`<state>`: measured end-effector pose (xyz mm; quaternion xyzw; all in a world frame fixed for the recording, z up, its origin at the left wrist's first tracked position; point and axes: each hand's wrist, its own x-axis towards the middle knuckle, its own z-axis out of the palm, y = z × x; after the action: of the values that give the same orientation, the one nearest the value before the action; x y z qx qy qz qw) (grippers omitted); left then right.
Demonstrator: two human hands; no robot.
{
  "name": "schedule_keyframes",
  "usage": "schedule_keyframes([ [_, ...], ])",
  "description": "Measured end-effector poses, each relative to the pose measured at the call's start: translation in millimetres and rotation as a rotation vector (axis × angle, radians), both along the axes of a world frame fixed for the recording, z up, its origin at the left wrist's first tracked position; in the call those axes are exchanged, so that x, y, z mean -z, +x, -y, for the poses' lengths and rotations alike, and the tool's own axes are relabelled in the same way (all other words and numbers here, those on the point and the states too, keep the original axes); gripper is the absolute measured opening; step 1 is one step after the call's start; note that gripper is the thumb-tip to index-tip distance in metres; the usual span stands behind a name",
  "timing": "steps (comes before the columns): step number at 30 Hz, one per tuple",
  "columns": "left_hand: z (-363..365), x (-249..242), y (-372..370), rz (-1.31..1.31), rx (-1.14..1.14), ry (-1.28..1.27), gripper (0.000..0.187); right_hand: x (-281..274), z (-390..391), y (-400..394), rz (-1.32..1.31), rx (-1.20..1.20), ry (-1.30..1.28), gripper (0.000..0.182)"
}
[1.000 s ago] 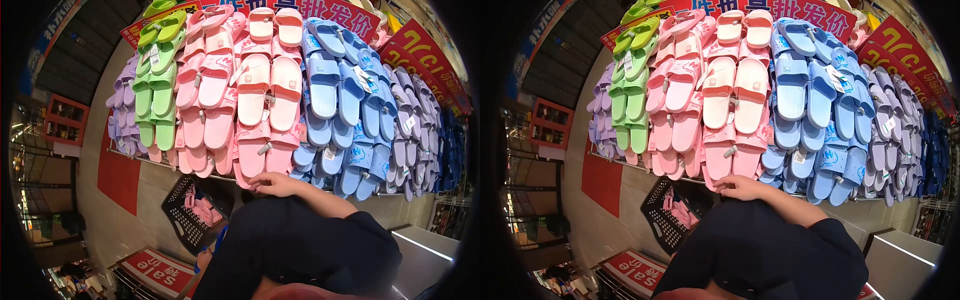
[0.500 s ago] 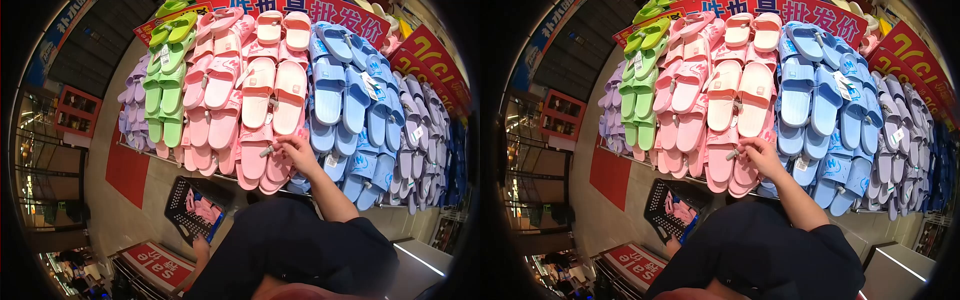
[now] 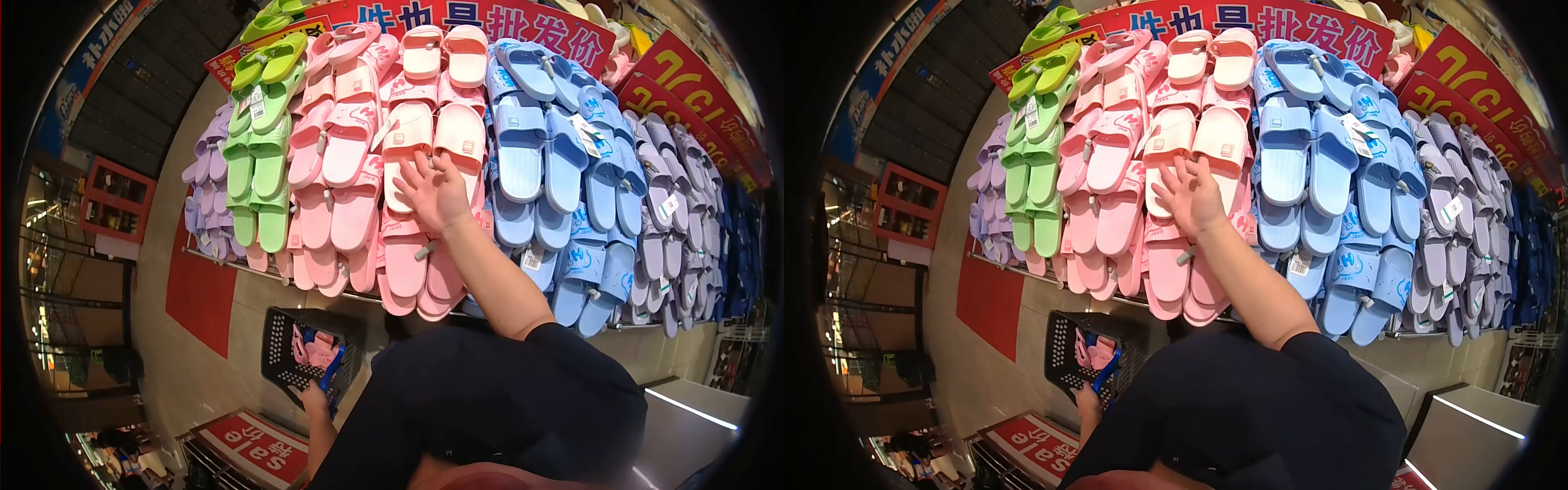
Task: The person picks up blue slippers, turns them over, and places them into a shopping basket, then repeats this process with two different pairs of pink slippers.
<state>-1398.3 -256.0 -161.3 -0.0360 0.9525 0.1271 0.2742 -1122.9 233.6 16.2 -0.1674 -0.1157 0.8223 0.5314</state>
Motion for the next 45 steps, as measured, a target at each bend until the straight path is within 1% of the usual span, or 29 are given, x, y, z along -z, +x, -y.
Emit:
schedule_keyframes([
  [2, 7.2, 15.3, -11.9, 0.008, 0.028, 0.037, 0.059, 7.2, -7.0, -11.8, -0.083, 0.054, 0.003, 0.085],
  [3, 3.1, 3.5, -8.6, -0.010, 0.151, 0.066, 0.054, 3.8, -6.9, -10.1, -0.087, 0.051, 0.053, 0.085],
  [5, -31.7, -57.8, 19.6, -0.212, 0.340, -0.040, 0.051, 5.0, -9.4, 0.5, -0.130, 0.062, 0.068, 0.081],
  [6, -39.4, -71.8, 22.8, -0.313, 0.433, -0.094, 0.049, 5.5, -8.0, 6.0, -0.149, 0.067, 0.073, 0.080],
  [7, -40.8, -68.4, 16.8, -0.428, 0.532, 0.063, 0.040, -6.6, 3.1, 11.6, -0.175, 0.116, 0.024, 0.074],
  [10, -81.1, -84.1, 15.7, -0.371, 0.630, 0.543, 0.035, -33.5, 51.0, 33.2, -0.187, 0.039, 0.091, 0.070],
  [11, -105.0, -113.4, 27.2, -0.203, 0.646, 0.673, 0.035, -40.5, 70.2, 37.8, -0.130, 0.021, 0.093, 0.069],
  [13, -147.5, -136.5, 34.9, 0.080, 0.735, 0.878, 0.042, -38.2, 103.7, 45.5, -0.193, -0.089, 0.143, 0.067],
  [14, -162.5, -133.3, 33.5, 0.197, 0.813, 0.950, 0.048, -37.1, 119.9, 46.3, -0.227, -0.144, 0.161, 0.066],
  [16, -208.0, -142.7, 40.4, 0.598, 0.951, 1.393, 0.065, -49.5, 148.8, 37.6, -0.255, -0.296, 0.198, 0.071],
  [18, -240.3, -171.3, 74.6, 0.771, 0.861, 1.723, 0.076, -65.7, 170.2, 25.7, -0.253, -0.483, 0.232, 0.075],
  [19, -243.3, -182.9, 75.5, 0.906, 0.761, 1.762, 0.076, -71.8, 180.2, 18.3, -0.210, -0.531, 0.252, 0.078],
  [20, -245.1, -192.8, 76.5, 1.039, 0.654, 1.800, 0.075, -72.5, 185.9, 15.1, -0.035, -0.515, 0.328, 0.083],
  [21, -250.9, -197.0, 76.9, 1.169, 0.543, 1.839, 0.075, -76.2, 187.4, 15.6, 0.007, -0.553, 0.301, 0.077],
  [22, -255.8, -195.0, 72.1, 1.226, 0.503, 1.825, 0.073, -80.2, 189.9, 16.8, 0.048, -0.590, 0.270, 0.070],
  [24, -262.5, -191.1, 58.3, 1.337, 0.423, 1.785, 0.069, -90.8, 197.1, 18.5, 0.340, -0.566, 0.326, 0.060],
  [25, -265.6, -193.3, 60.5, 1.408, 0.296, 1.777, 0.065, -94.6, 199.0, 19.2, 0.484, -0.550, 0.356, 0.054],
  [28, -277.2, -188.3, 57.5, 1.513, 0.406, 1.533, 0.069, -99.2, 199.7, 28.7, 0.938, -0.505, 0.455, 0.038],
  [29, -280.7, -189.5, 59.0, 1.593, 0.368, 1.501, 0.067, -98.9, 204.8, 27.5, 0.963, -0.409, 0.457, 0.029],
  [32, -285.0, -188.7, 67.6, 1.829, 0.397, 1.467, 0.064, -120.6, 207.2, 45.9, 1.215, -0.460, 0.636, 0.034],
  [33, -282.9, -198.2, 76.3, 1.880, 0.312, 1.498, 0.056, -114.4, 213.5, 48.3, 1.187, -0.227, 0.737, 0.027],
  [34, -283.0, -203.4, 79.1, 1.857, 0.300, 1.498, 0.055, -121.7, 211.2, 59.5, 1.190, -0.153, 0.797, 0.029],
  [36, -286.2, -213.3, 82.9, 1.807, 0.276, 1.503, 0.054, -99.5, 201.7, 83.4, 0.945, 0.148, 0.614, 0.028],
  [38, -285.0, -224.9, 85.6, 1.921, 0.182, 1.510, 0.051, -88.5, 177.7, 80.2, 0.879, 0.344, 0.491, 0.040],
  [39, -285.8, -224.9, 85.3, 1.949, 0.181, 1.521, 0.051, -75.2, 172.1, 71.3, 0.869, 0.323, 0.361, 0.048],
  [40, -288.0, -225.3, 85.0, 1.976, 0.184, 1.535, 0.051, -53.7, 169.0, 66.8, 0.830, 0.217, 0.345, 0.063],
  [42, -290.0, -218.6, 84.6, 2.018, 0.192, 1.552, 0.049, -40.6, 179.4, 43.2, 0.450, -0.008, 0.248, 0.075],
  [44, -288.8, -200.6, 85.0, 2.048, 0.202, 1.549, 0.048, -26.9, 193.6, 24.7, 0.112, -0.151, 0.119, 0.079],
  [45, -287.5, -203.6, 85.2, 1.919, 0.291, 1.575, 0.048, -30.5, 196.1, 11.2, 0.139, -0.047, 0.102, 0.074],
])
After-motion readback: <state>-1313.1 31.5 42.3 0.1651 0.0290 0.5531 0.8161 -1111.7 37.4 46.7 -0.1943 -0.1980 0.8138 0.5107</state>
